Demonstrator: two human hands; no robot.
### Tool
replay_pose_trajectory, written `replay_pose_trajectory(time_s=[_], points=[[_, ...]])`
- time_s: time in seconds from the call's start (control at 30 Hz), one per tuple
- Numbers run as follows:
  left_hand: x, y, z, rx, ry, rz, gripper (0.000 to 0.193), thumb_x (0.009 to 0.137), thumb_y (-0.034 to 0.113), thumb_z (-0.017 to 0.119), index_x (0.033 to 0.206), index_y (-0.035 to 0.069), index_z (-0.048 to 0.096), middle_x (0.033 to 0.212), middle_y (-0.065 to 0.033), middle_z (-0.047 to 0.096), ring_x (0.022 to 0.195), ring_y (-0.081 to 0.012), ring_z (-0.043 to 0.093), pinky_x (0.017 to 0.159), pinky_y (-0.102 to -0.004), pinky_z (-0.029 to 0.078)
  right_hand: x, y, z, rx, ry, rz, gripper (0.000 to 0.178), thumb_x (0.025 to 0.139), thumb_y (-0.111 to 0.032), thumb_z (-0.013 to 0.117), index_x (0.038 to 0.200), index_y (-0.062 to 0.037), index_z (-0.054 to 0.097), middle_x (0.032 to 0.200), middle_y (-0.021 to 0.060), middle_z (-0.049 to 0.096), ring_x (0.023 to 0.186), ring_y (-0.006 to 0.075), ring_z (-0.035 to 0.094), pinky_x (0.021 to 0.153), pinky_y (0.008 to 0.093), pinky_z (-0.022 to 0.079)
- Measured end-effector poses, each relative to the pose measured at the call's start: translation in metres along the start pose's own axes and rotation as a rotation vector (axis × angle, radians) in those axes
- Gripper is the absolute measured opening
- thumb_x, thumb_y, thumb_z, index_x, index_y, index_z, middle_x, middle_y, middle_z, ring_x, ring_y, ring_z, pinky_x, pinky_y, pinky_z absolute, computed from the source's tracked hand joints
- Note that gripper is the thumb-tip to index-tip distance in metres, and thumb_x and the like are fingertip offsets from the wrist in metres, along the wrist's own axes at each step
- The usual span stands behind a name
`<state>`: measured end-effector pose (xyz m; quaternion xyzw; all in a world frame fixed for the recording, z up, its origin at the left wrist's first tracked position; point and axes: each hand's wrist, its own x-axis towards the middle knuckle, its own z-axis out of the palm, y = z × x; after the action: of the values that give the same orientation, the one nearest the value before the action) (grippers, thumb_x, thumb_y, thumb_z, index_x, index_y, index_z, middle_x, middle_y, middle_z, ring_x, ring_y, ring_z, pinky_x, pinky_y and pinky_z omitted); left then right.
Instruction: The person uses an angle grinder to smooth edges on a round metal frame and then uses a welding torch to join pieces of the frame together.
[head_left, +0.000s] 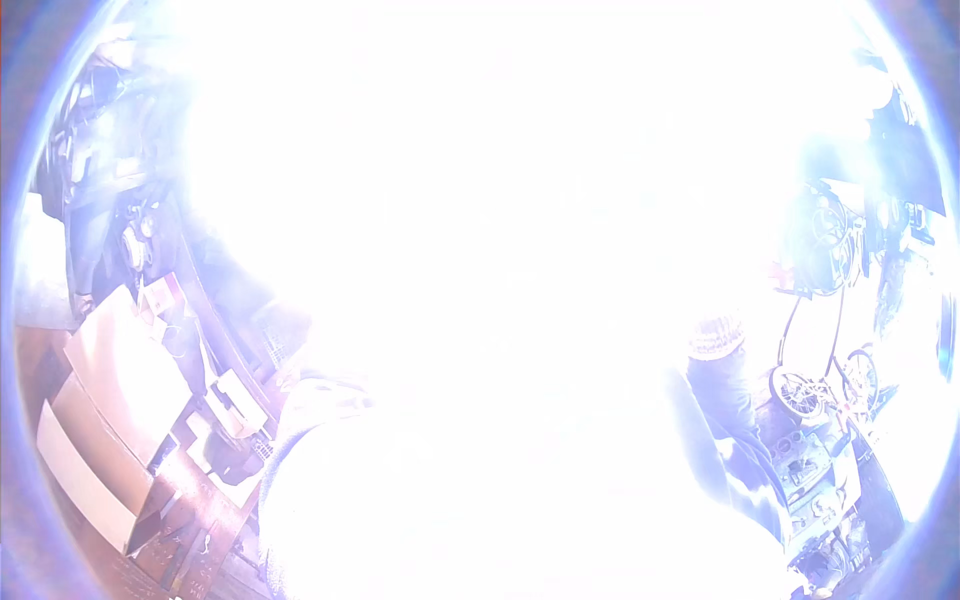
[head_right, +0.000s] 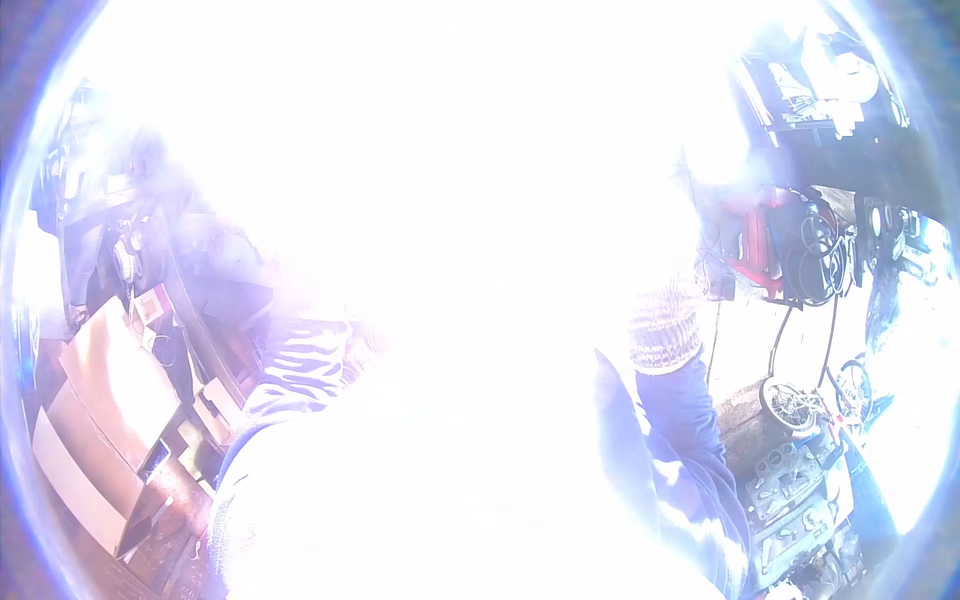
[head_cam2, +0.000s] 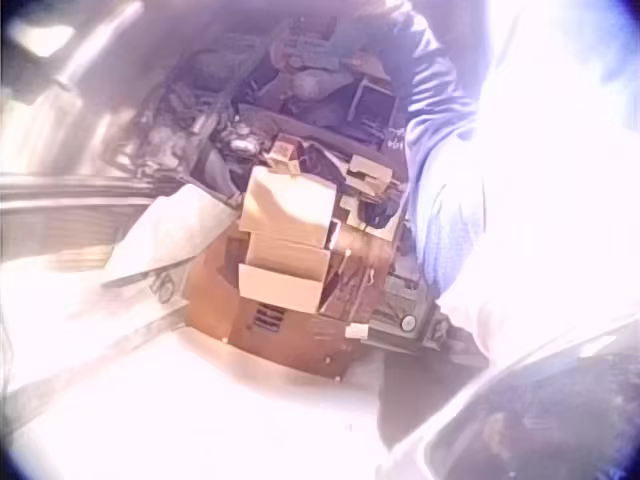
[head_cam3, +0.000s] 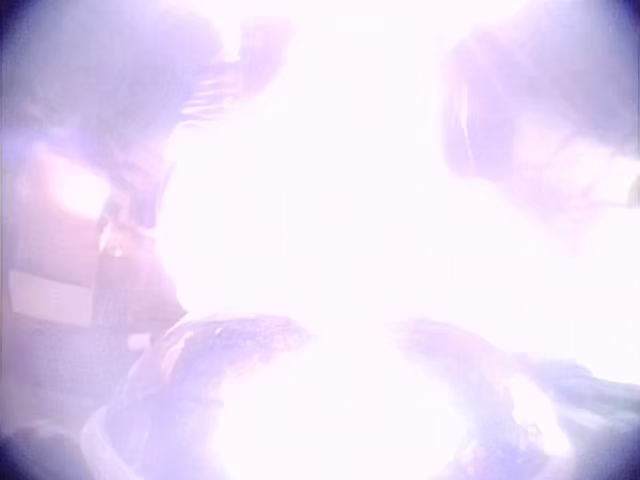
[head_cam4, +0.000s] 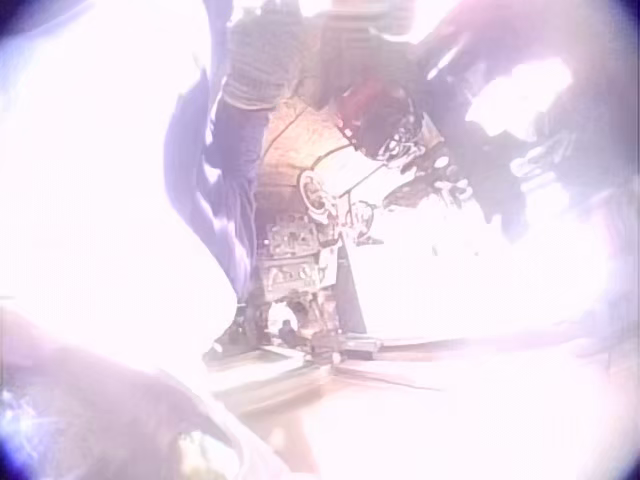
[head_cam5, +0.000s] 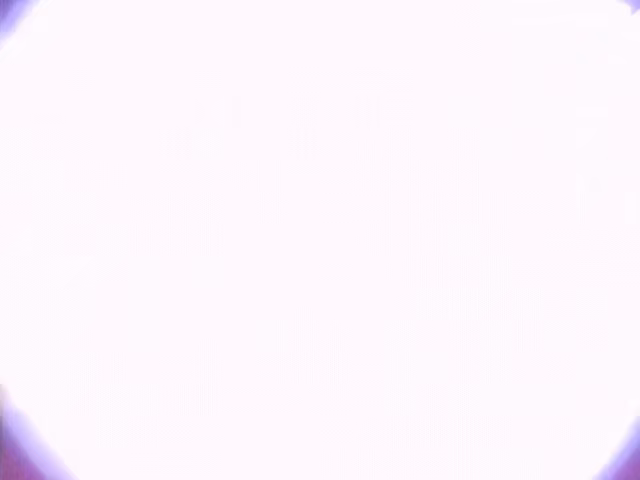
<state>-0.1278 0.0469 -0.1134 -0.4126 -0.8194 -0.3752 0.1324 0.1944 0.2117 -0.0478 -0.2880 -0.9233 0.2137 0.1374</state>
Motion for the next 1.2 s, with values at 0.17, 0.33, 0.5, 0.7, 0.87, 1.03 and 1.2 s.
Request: replay_pose_trajectory(time_s=[0.17,0.33,0.5,0.7,0.87,1.03,1.2], points=[[0.005,0.000,0.000,-0.026,0.059,0.068,0.067,0.077,0.050,0.084,0.123,0.004,0.065,0.118,-0.0168,0.065,0.110,-0.0367,0.062,0.093,-0.0478,0.051,0.008,-0.019,-0.009,0.098,-0.139,0.437,0.057,0.077,-0.030,0.082,0.126,-0.0087,0.062,0.107,0.0171,0.069,0.101,0.0338,0.070,0.082,0.0430,0.056],[0.008,0.006,-0.012,-0.028,0.053,0.061,0.065,0.078,0.047,0.084,0.123,0.003,0.065,0.115,-0.0169,0.065,0.109,-0.0364,0.062,0.093,-0.0473,0.051,-0.007,0.001,0.007,0.181,-0.001,0.240,0.060,0.077,-0.034,0.083,0.126,-0.0092,0.060,0.100,0.0148,0.069,0.092,0.0317,0.070,0.077,0.0429,0.056],[0.007,0.005,-0.002,-0.071,0.027,0.107,0.063,0.085,0.042,0.080,0.130,0.003,0.061,0.121,-0.0166,0.063,0.112,-0.0323,0.062,0.094,-0.0432,0.051,-0.011,0.005,0.015,0.249,-0.022,0.408,0.053,0.076,-0.035,0.083,0.117,-0.0075,0.063,0.097,0.0140,0.069,0.090,0.0299,0.070,0.077,0.0418,0.055],[0.003,0.003,-0.004,0.012,-0.026,0.087,0.063,0.088,0.040,0.078,0.135,0.003,0.058,0.127,-0.0167,0.061,0.118,-0.0314,0.060,0.096,-0.0426,0.050,-0.024,0.013,0.033,0.725,0.027,0.478,0.035,0.087,-0.011,0.069,0.120,-0.0045,0.059,0.100,0.0087,0.068,0.090,0.0166,0.068,0.078,0.0315,0.056],[0.003,0.001,0.002,-0.028,-0.048,0.021,0.061,0.088,0.038,0.078,0.135,0.004,0.059,0.130,-0.0170,0.061,0.118,-0.0316,0.060,0.097,-0.0442,0.050,-0.030,0.045,0.036,1.454,-0.160,0.294,0.034,0.094,-0.025,0.068,0.118,-0.0015,0.059,0.096,0.0059,0.069,0.084,0.0141,0.068,0.073,0.0296,0.056],[0.002,0.002,0.000,-0.067,0.022,0.108,0.059,0.087,0.038,0.079,0.133,0.005,0.061,0.129,-0.0173,0.062,0.116,-0.0337,0.061,0.095,-0.0455,0.050,-0.037,0.033,0.039,1.132,0.059,0.453,0.042,0.092,-0.027,0.071,0.122,-0.0012,0.059,0.100,0.0074,0.069,0.086,0.0159,0.068,0.075,0.0318,0.057],[0.004,-0.002,-0.002,-0.026,0.032,0.142,0.059,0.087,0.040,0.078,0.132,0.004,0.062,0.126,-0.0183,0.064,0.114,-0.0362,0.061,0.096,-0.0460,0.050,-0.029,0.012,0.031,0.911,0.027,0.531,0.049,0.082,-0.006,0.077,0.126,-0.0030,0.055,0.111,0.0085,0.067,0.102,0.0192,0.066,0.089,0.0340,0.055]])
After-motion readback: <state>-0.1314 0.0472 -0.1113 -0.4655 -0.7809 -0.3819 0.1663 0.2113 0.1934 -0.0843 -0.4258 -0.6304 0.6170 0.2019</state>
